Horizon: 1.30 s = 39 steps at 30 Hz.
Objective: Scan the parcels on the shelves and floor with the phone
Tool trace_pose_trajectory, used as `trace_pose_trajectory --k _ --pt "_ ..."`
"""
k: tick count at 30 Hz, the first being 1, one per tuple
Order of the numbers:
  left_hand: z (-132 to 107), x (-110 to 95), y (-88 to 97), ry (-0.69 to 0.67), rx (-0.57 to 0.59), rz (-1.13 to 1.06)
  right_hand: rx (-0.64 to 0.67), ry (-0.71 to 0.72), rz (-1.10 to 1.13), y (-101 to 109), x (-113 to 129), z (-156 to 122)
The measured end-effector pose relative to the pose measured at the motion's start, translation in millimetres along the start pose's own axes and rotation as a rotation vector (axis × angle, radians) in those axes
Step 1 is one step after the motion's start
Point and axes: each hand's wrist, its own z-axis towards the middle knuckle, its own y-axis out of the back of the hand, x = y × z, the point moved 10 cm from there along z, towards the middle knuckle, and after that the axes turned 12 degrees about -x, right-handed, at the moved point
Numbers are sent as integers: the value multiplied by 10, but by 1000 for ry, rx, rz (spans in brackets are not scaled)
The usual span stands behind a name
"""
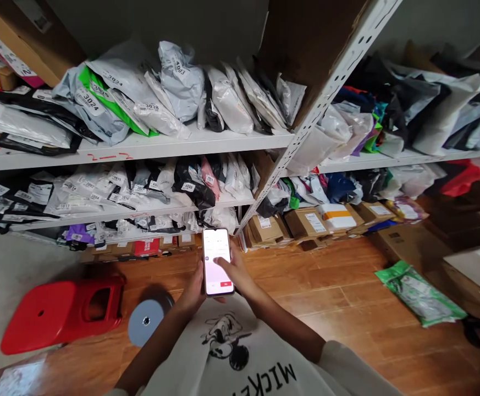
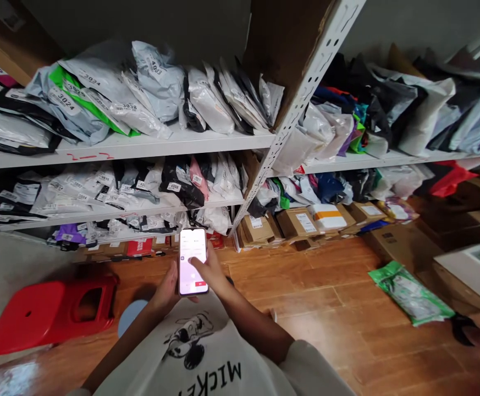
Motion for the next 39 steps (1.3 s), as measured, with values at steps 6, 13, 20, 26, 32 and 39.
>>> trace_pose_trajectory --k 6,13,20,26,32,39 --pt "6 -71 13 -30 26 -32 186 -118 54 -14 -142 -120" --pt "52 -103 54 -58 17 -30 177 -142 95 60 -341 -140" --pt "53 -133 79 -60 -51 28 205 -132 100 60 -398 -107" --pt "0 -241 29 -148 -84 139 261 -88 68 49 -329 -137" --pt "41 -290 56 -193 -140 201 430 -28 24 -57 -270 -290" --pt "27 -265 8 -129 -16 30 342 -20 17 51 -252 -183"
